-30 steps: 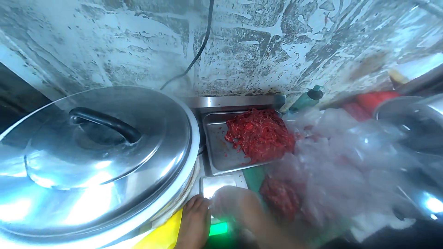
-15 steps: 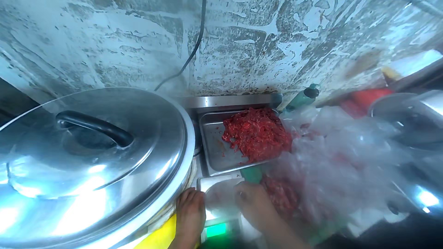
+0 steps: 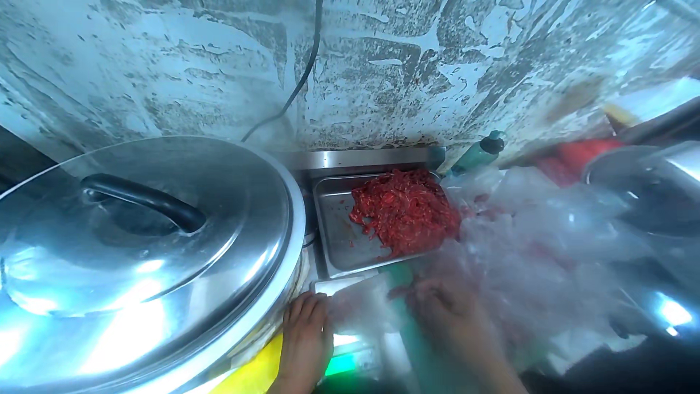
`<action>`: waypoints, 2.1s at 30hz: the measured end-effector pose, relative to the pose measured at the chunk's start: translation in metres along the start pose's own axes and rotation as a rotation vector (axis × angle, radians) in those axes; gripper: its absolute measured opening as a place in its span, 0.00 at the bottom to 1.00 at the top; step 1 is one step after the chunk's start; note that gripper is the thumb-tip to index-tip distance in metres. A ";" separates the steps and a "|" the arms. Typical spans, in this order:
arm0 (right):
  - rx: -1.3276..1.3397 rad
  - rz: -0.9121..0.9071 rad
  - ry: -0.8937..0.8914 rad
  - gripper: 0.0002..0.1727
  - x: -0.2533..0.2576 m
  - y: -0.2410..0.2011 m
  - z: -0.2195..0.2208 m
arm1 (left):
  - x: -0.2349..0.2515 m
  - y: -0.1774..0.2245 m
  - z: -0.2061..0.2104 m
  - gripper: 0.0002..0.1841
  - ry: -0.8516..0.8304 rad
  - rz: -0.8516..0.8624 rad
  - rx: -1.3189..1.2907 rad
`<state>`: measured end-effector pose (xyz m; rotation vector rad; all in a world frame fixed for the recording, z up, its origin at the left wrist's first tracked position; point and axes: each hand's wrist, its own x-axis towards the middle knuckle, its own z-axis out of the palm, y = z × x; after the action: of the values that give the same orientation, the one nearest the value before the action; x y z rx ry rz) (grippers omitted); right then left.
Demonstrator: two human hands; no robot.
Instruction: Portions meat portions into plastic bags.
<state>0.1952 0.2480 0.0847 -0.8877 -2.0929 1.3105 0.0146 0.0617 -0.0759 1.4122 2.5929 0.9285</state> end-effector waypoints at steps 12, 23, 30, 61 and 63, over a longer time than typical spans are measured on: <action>0.392 -0.206 -0.119 0.06 -0.011 -0.039 -0.012 | 0.042 0.077 -0.073 0.28 -0.161 0.215 -0.664; 0.567 0.041 -0.220 0.19 -0.015 -0.010 0.006 | 0.034 0.067 -0.087 0.12 -0.107 0.173 -0.784; 0.092 -0.035 -0.460 0.15 -0.018 0.000 0.030 | 0.029 0.071 -0.089 0.13 -0.219 0.194 -0.781; 0.140 0.125 -0.062 0.13 0.020 -0.013 -0.002 | 0.017 0.042 -0.096 0.16 -0.263 -0.046 -1.054; 0.134 0.201 0.152 0.12 0.048 -0.011 -0.017 | 0.013 0.036 -0.090 0.16 -0.258 -0.105 -1.011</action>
<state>0.1733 0.2905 0.1055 -1.1247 -1.8154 1.4177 0.0061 0.0427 0.0201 0.9763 1.5489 1.5649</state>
